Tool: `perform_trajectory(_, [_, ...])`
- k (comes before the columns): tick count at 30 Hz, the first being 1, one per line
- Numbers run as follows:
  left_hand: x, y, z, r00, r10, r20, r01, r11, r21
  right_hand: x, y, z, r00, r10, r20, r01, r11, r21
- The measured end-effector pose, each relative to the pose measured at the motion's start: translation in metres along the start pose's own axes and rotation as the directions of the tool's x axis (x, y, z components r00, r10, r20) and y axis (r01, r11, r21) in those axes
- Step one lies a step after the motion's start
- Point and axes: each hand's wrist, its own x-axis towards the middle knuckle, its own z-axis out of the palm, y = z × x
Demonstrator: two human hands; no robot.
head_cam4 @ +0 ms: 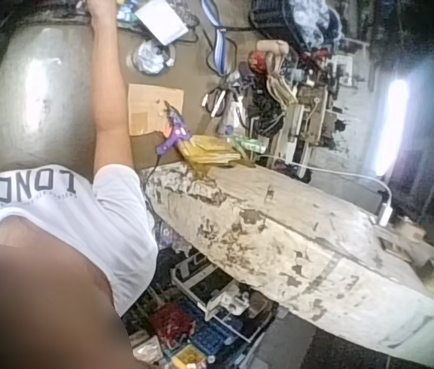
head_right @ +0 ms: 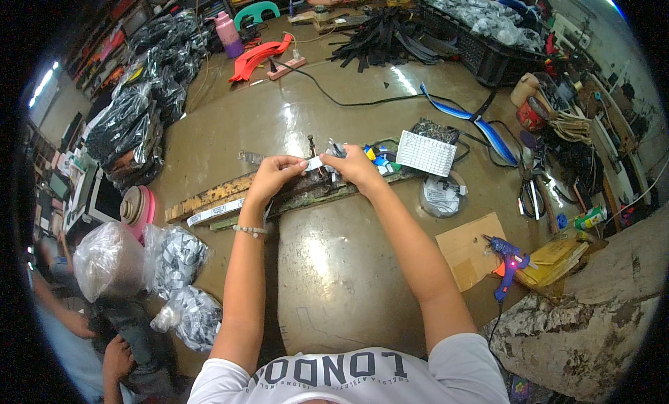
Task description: The person repeatedly picks small white rectangular components from a plastic bag, aligns them on a wooden jig, and presses them into place. The person then places the assembled components back into the bag. The process is repeated multiple times.
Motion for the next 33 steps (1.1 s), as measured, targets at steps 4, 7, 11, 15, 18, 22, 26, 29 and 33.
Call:
perform_trajectory(4, [0.003, -0.005, 0.000, 1.000, 0.017, -0.007, -0.017, 0.999, 0.038, 0.001, 0.002, -0.001, 1.000, -0.015, -0.021, 0.012, 0.993, -0.122])
perform_trajectory(7, [0.005, -0.010, 0.000, 0.999, 0.040, -0.032, -0.037, 0.994, 0.100, 0.001, 0.006, 0.002, 1.000, -0.019, -0.024, 0.015, 0.992, -0.124])
perform_trajectory(11, [0.005, -0.012, 0.002, 0.996, 0.060, -0.060, -0.050, 0.987, 0.150, 0.003, 0.013, 0.003, 0.996, -0.092, -0.017, 0.091, 0.994, -0.058])
perform_trajectory(15, [-0.003, -0.002, -0.001, 0.996, 0.067, -0.053, -0.058, 0.987, 0.153, 0.001, 0.014, -0.006, 0.990, -0.108, -0.093, 0.095, 0.986, -0.135])
perform_trajectory(18, [-0.013, 0.015, -0.005, 0.996, -0.004, -0.086, 0.015, 0.991, 0.130, -0.006, 0.005, -0.010, 0.963, -0.158, -0.219, 0.120, 0.976, -0.180])
perform_trajectory(22, [-0.019, 0.043, 0.005, 0.990, 0.123, -0.076, -0.110, 0.982, 0.154, -0.023, -0.022, -0.002, 0.980, -0.158, -0.121, 0.154, 0.987, -0.045])
perform_trajectory(26, [-0.018, 0.062, 0.018, 0.964, 0.264, -0.032, -0.259, 0.960, 0.108, -0.034, -0.043, 0.011, 0.981, -0.191, 0.029, 0.187, 0.978, 0.093])
perform_trajectory(29, [-0.022, 0.063, 0.007, 0.997, 0.062, 0.047, -0.068, 0.986, 0.150, -0.033, -0.044, 0.001, 0.989, -0.146, -0.031, 0.146, 0.989, 0.025])
perform_trajectory(33, [-0.022, 0.046, -0.013, 0.994, -0.046, 0.094, 0.040, 0.996, 0.074, -0.023, -0.029, -0.021, 0.996, -0.053, -0.068, 0.057, 0.997, 0.060])
